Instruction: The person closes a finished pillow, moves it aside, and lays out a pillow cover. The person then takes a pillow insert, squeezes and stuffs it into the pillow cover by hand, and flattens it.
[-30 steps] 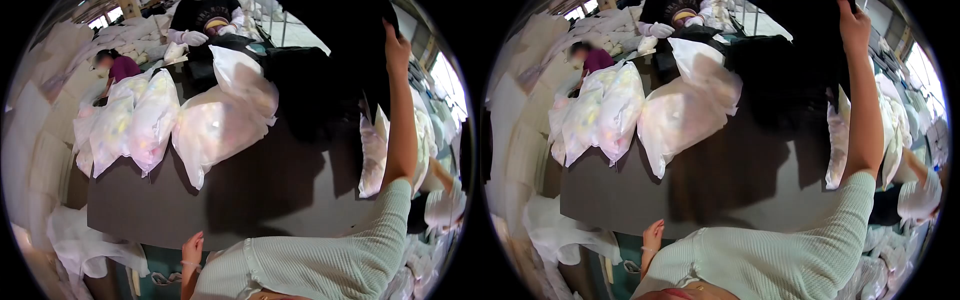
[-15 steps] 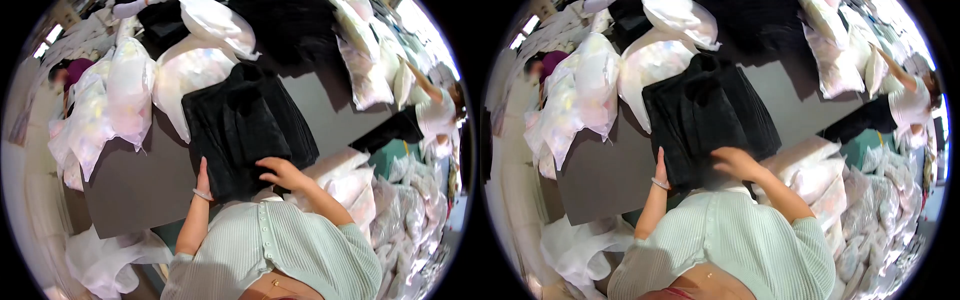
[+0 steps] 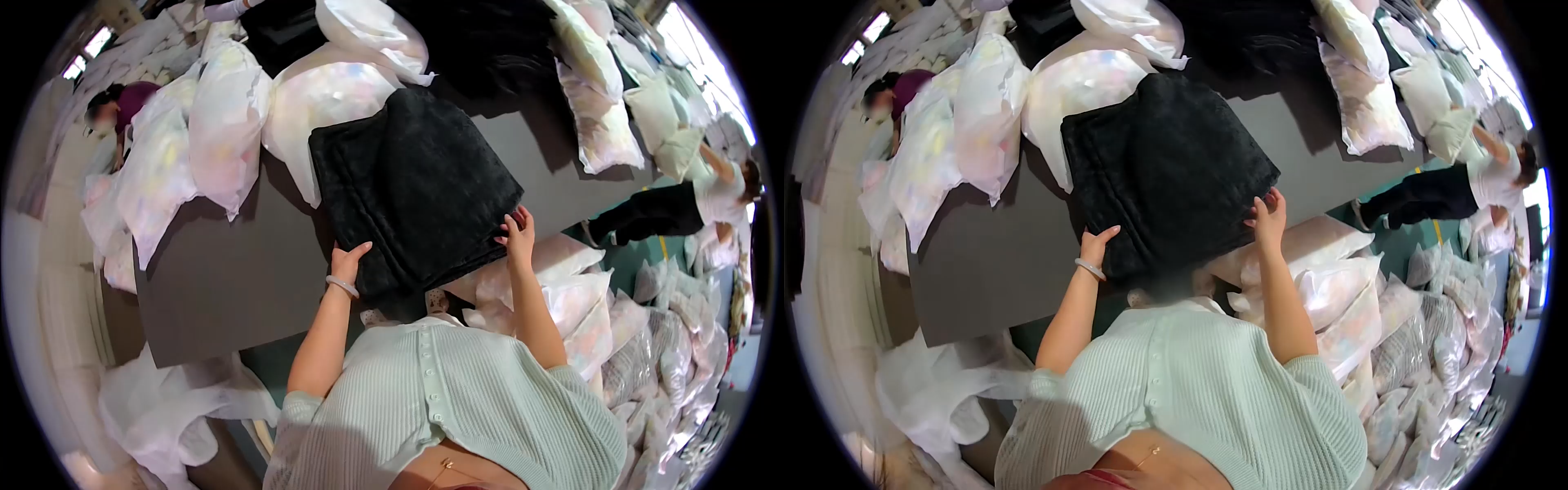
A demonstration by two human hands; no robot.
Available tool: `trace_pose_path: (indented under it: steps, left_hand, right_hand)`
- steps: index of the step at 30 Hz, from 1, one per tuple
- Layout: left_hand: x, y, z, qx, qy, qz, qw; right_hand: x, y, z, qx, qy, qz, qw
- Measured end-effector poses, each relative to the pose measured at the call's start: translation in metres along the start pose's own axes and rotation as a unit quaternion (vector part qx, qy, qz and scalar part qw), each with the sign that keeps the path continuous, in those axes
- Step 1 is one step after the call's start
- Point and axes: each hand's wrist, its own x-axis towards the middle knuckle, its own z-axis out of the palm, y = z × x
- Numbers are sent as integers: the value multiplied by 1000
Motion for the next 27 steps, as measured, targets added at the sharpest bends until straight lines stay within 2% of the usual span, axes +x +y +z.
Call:
trace_pose_path:
  steps: [1, 2, 4, 5, 6, 7, 8, 9, 11, 12, 13, 15, 16, 18, 19, 21, 22, 23, 24, 25, 26, 27]
  left_hand:
    - [-3, 0, 1, -4, -10, 9, 1000]
    - [-4, 1, 2, -5, -4, 13, 1000]
    - [-5, -1, 4, 18, 16, 39, 999]
    - [-11, 1, 12, 16, 24, 42, 999]
    - [-21, 9, 22, 178, 138, 105, 969]
    - [-32, 19, 31, 334, 246, 160, 896]
    - [-42, 31, 38, 506, 320, 379, 706]
    - [-49, 40, 45, 507, 327, 374, 704]
    - [-53, 54, 59, 478, 204, 393, 758]
    - [-53, 56, 69, 416, 149, 267, 857]
    - [-44, 50, 72, 418, 140, 196, 876]
    - [-15, 30, 67, 500, 168, 154, 836]
    - [-8, 36, 74, 501, 173, 156, 833]
    - [-1, 40, 92, 445, 155, 107, 875]
    - [1, 43, 96, 445, 158, 105, 875]
    - [7, 58, 105, 384, 189, 241, 871]
    - [-5, 76, 107, 342, 162, 299, 876]
    - [-22, 96, 107, 302, 120, 289, 901]
    - [-26, 105, 91, 287, 54, 281, 914]
    - [-21, 100, 67, 206, 2, 268, 941]
    - [-19, 91, 46, 70, -40, 209, 975]
    - [-23, 89, 29, 47, -41, 159, 985]
  right_hand:
    - [-1, -6, 2, -149, -6, -118, 982]
    - [-1, -14, -1, -229, 4, -241, 943]
    - [-13, -61, 6, -307, -169, -450, 821]
    - [-15, -65, 9, -284, -316, -440, 791]
    - [-22, -64, 14, -315, -402, -449, 733]
    - [-27, -55, 16, -362, -451, -481, 659]
    - [-32, -43, 17, -383, -455, -482, 644]
    - [-33, -31, 18, -403, -459, -481, 629]
    - [-24, -18, 19, -384, -456, -491, 636]
    - [-20, -15, 19, -369, -447, -498, 646]
    - [-17, -16, 19, -363, -453, -502, 641]
    - [-12, -18, 19, -342, -460, -485, 661]
    - [-11, -24, 22, -337, -460, -488, 661]
    - [-8, -38, 21, -356, -496, -444, 656]
    - [-7, -43, 21, -355, -499, -444, 654]
    - [-2, -53, 27, -332, -541, -412, 653]
    - [-6, -55, 26, -275, -543, -414, 677]
    - [-13, -65, 24, -277, -538, -409, 683]
    - [-22, -82, 22, -258, -593, -324, 691]
    - [-27, -97, 20, -235, -640, -239, 691]
    - [-25, -105, 20, -228, -669, -163, 688]
    - [-16, -101, 22, -226, -663, -163, 694]
